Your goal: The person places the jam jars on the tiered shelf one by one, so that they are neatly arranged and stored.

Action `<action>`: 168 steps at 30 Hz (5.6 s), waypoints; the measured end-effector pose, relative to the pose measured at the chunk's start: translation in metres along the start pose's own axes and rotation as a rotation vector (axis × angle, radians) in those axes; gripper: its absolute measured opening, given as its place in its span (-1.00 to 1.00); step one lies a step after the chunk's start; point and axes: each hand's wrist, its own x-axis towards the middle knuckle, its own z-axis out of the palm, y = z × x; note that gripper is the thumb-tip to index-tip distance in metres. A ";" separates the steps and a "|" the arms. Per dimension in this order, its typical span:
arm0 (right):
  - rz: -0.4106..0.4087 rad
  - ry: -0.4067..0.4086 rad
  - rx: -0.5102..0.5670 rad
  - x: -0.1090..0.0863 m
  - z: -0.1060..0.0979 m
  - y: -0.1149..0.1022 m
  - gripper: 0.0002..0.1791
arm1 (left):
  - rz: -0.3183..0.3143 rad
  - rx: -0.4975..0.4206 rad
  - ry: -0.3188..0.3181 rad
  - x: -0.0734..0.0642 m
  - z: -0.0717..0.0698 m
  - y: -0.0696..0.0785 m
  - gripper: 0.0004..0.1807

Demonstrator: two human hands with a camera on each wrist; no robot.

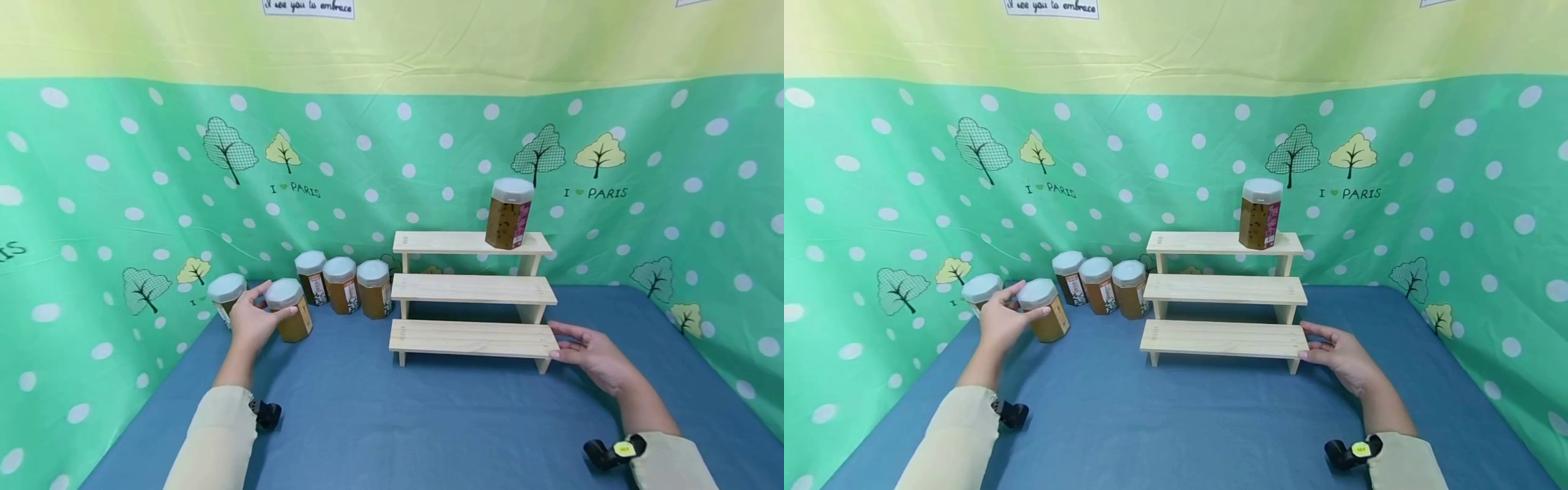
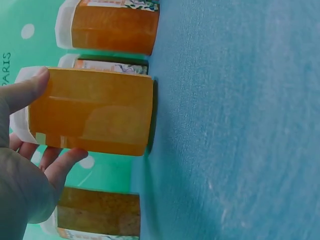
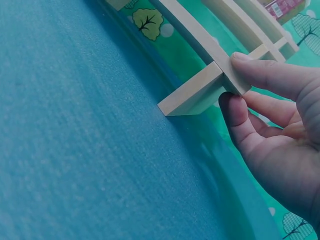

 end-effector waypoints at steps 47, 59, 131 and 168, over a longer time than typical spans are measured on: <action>0.003 0.005 -0.008 0.001 0.000 0.001 -0.09 | 0.172 0.003 -0.044 -0.037 0.007 0.036 -0.17; 0.002 0.006 -0.009 -0.001 0.000 -0.002 -0.09 | 0.233 -0.014 -0.083 -0.040 0.016 0.047 -0.15; 0.001 0.000 -0.006 0.001 0.002 0.002 -0.10 | 0.325 -0.011 -0.261 -0.049 0.071 0.167 -0.16; -0.004 -0.005 -0.017 0.001 0.000 -0.001 -0.12 | 0.286 -0.139 -0.330 -0.021 0.121 0.233 -0.16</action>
